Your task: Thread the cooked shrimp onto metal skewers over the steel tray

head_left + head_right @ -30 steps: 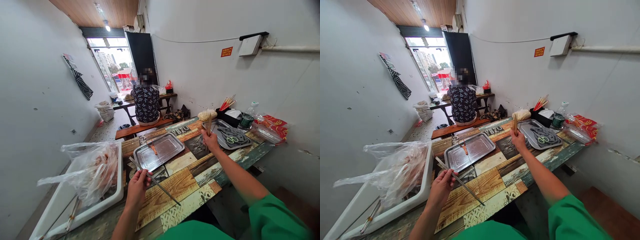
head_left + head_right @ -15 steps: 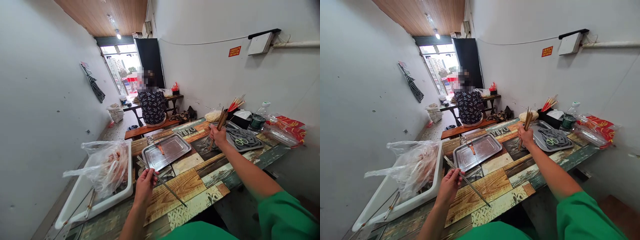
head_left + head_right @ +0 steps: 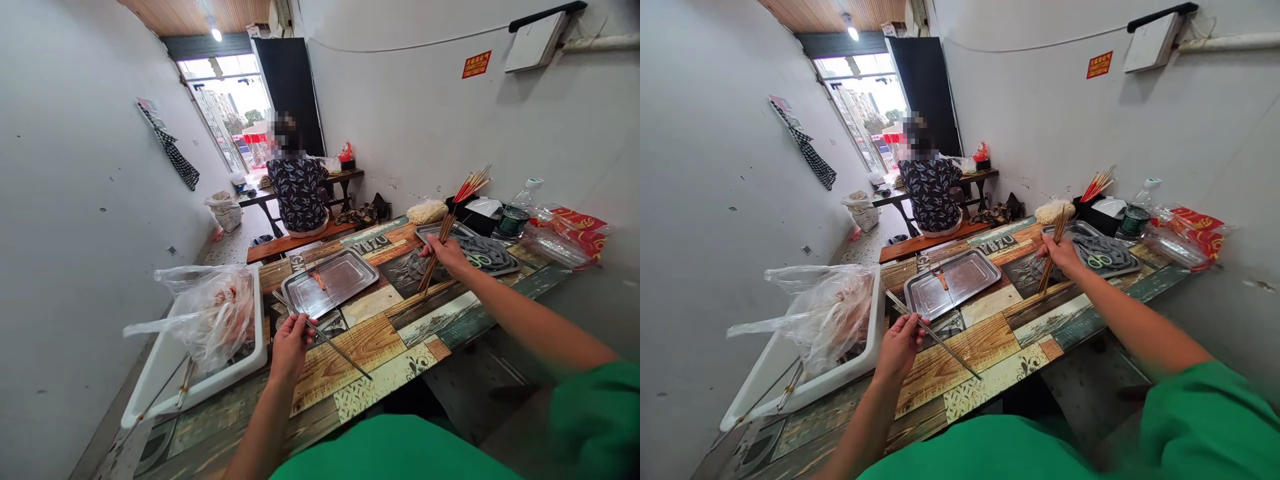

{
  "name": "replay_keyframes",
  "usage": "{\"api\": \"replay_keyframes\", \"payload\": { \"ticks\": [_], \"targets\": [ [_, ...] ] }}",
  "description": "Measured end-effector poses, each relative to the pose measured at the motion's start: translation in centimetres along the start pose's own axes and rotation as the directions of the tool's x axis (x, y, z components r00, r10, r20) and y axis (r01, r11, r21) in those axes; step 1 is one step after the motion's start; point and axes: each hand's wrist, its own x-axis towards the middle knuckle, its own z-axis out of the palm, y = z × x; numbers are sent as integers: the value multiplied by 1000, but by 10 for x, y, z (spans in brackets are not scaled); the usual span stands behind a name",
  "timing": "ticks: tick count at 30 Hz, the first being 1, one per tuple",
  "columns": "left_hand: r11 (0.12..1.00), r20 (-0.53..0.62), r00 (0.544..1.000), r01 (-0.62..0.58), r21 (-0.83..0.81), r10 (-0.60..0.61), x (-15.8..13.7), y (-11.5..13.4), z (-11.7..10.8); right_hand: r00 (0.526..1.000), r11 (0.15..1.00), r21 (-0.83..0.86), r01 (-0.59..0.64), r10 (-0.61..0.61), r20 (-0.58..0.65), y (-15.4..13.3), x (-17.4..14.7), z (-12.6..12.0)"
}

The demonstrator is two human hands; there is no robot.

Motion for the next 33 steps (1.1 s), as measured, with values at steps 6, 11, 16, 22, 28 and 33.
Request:
{"api": "replay_keyframes", "payload": {
  "ticks": [6, 11, 16, 22, 28, 33],
  "targets": [
    [1000, 6, 1000, -11, -6, 11, -3, 0, 5, 964, 980, -195, -40, 90, 251, -13, -6, -28],
    [1000, 2, 1000, -11, -2, 11, -6, 0, 8, 948, 968, -227, -110, 171, 268, -38, -11, -34],
    [1000, 21, 999, -28, -2, 28, -9, 3, 13, 896, 952, -301, -52, 178, 408, -29, -19, -24],
    [1000, 29, 999, -30, 0, 30, -14, 5, 14, 877, 949, -302, -93, 222, 426, -17, -25, -26],
    [997, 103, 994, -50, 50, 45, -6, 2, 27, 824, 967, -178, -184, 250, 509, -12, -27, -24],
    [917, 218, 975, -52, 395, -39, 28, -18, 99, 868, 955, 16, -298, 264, 420, -16, -36, -32]
  ]
}}
